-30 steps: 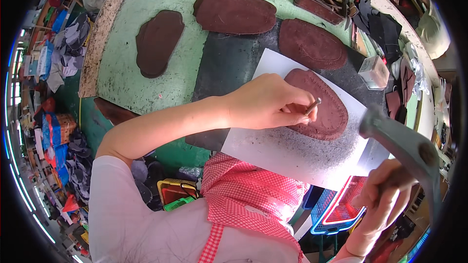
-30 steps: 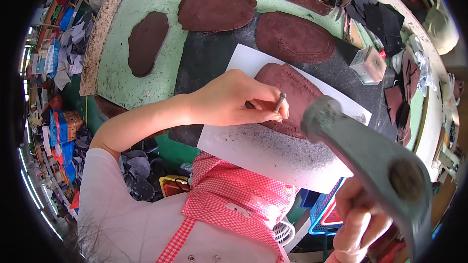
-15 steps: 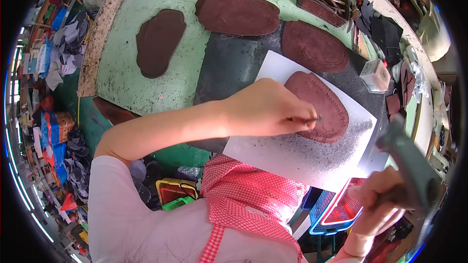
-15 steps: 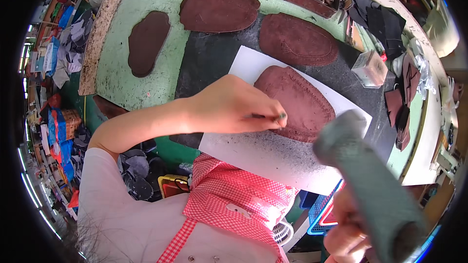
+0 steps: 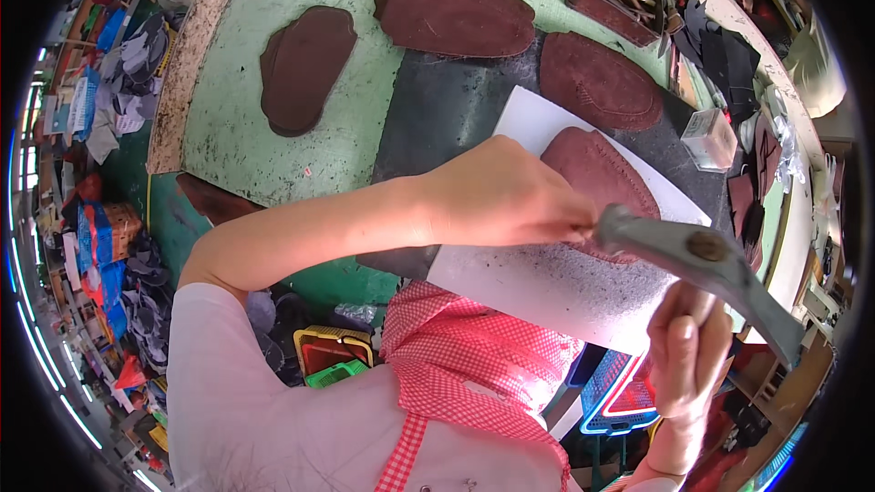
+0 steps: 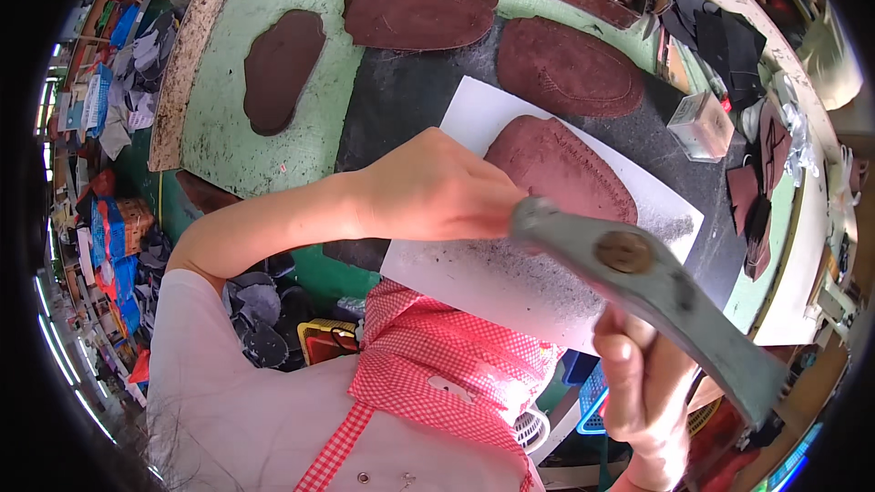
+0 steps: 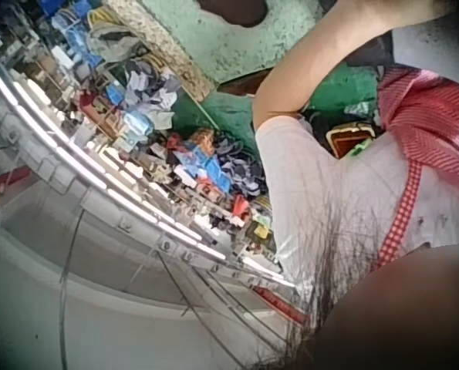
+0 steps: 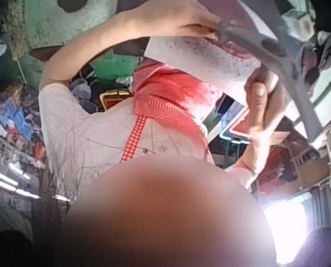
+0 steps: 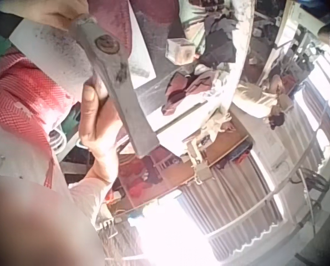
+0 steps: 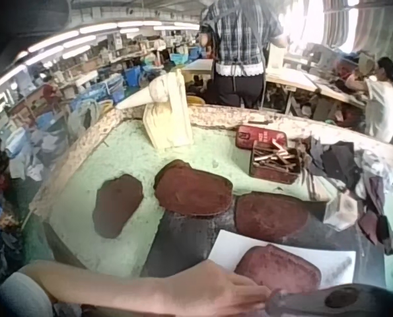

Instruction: Punching holes into shoe soles using a metal punch tool and a hammer.

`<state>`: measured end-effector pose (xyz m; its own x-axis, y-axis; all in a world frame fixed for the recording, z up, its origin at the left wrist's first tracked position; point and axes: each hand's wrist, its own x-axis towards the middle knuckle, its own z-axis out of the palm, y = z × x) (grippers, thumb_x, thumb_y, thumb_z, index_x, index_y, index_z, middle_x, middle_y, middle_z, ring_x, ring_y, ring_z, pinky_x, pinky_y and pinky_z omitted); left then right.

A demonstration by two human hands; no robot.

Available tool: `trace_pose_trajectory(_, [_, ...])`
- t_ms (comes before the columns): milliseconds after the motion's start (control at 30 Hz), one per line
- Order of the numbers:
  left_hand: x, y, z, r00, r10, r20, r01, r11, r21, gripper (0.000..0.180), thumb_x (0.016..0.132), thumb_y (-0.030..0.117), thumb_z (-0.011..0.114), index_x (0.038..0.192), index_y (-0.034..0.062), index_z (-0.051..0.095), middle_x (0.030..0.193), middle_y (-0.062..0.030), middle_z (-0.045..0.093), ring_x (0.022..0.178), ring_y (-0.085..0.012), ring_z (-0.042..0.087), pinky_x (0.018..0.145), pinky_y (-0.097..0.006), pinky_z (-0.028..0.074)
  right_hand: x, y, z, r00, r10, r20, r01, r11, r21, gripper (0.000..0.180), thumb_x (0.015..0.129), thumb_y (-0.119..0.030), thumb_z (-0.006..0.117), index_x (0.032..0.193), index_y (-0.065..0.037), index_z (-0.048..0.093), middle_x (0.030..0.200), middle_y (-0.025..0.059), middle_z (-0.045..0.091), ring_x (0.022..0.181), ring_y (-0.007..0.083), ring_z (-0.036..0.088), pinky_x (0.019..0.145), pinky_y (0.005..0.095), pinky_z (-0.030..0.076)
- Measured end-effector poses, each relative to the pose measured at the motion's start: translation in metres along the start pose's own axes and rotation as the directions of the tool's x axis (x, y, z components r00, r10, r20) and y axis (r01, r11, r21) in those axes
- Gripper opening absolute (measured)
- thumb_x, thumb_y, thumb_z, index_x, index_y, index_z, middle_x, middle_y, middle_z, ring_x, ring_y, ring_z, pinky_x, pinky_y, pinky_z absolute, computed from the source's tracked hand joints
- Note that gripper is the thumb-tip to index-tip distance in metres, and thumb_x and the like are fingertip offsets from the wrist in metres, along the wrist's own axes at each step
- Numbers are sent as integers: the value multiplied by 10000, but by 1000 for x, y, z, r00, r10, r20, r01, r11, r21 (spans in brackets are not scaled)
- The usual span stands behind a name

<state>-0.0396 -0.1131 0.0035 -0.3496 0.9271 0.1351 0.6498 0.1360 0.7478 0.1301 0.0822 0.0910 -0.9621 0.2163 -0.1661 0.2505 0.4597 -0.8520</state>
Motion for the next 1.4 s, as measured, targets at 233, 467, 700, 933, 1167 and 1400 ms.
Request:
trace_pose_trajectory(233, [-1, -13, -1, 998, -54, 37, 63, 947, -315, 86, 909, 136, 616, 947, 62, 640, 927, -21, 699, 805, -192, 692, 713, -281, 546, -3, -8, -19, 984, -174, -33, 175, 983, 49, 393, 961, -374, 517, 944, 19, 502, 619, 52, 465, 465, 123, 465, 429, 231, 372])
trace_pose_trajectory(467, [-3, -15, -1, 1000, 18, 5, -17, 988, -154, 102, 899, 115, 631, 962, 36, 625, 924, -35, 700, 843, -183, 699, 739, -288, 558, 5, -2, 0, 996, -87, -22, 87, 996, 0, 400, 989, -380, 450, 996, 20, 463, 634, 12, 434, 438, 53, 293, 414, 202, 220])
trace_pose_trajectory(700, [-2, -14, -9, 999, 14, 51, 2, 952, -305, 120, 905, 99, 623, 1005, 33, 622, 933, -53, 699, 855, -195, 699, 771, -291, 558, 44, 22, -70, 677, -285, 679, -57, 899, 434, 273, 874, -245, 668, 876, 24, 621, 658, 80, 584, 510, 96, 528, 489, 261, 424])
trace_pose_trajectory(933, [-14, -15, 8, 981, -94, -170, 21, 920, -391, 49, 897, 100, 615, 940, 83, 632, 827, -39, 702, 722, -181, 686, 657, -281, 512, 11, -2, -4, 986, -85, 145, 99, 990, -97, 275, 967, -208, 542, 1081, 37, 590, 762, 86, 568, 612, 137, 509, 530, 303, 397])
trace_pose_trajectory(1167, [21, -4, -13, 913, -380, 145, 394, 739, -546, 94, 936, 86, 601, 957, -5, 612, 857, -48, 689, 807, -99, 657, 729, -243, 534, -4, 47, -27, 985, 170, 35, -162, 972, -170, 279, 926, -19, 512, 1186, 69, 560, 805, 131, 581, 663, 195, 524, 607, 334, 428])
trace_pose_trajectory(1400, [193, -10, 35, 789, 123, -602, -342, 901, -265, 106, 858, 160, 689, 910, 68, 692, 829, -69, 716, 739, -164, 698, 658, -276, 506, -11, 62, -17, 1000, -21, 0, 21, 966, -259, 182, 919, -42, 562, 1058, 76, 571, 832, 199, 606, 682, 313, 577, 648, 413, 455])
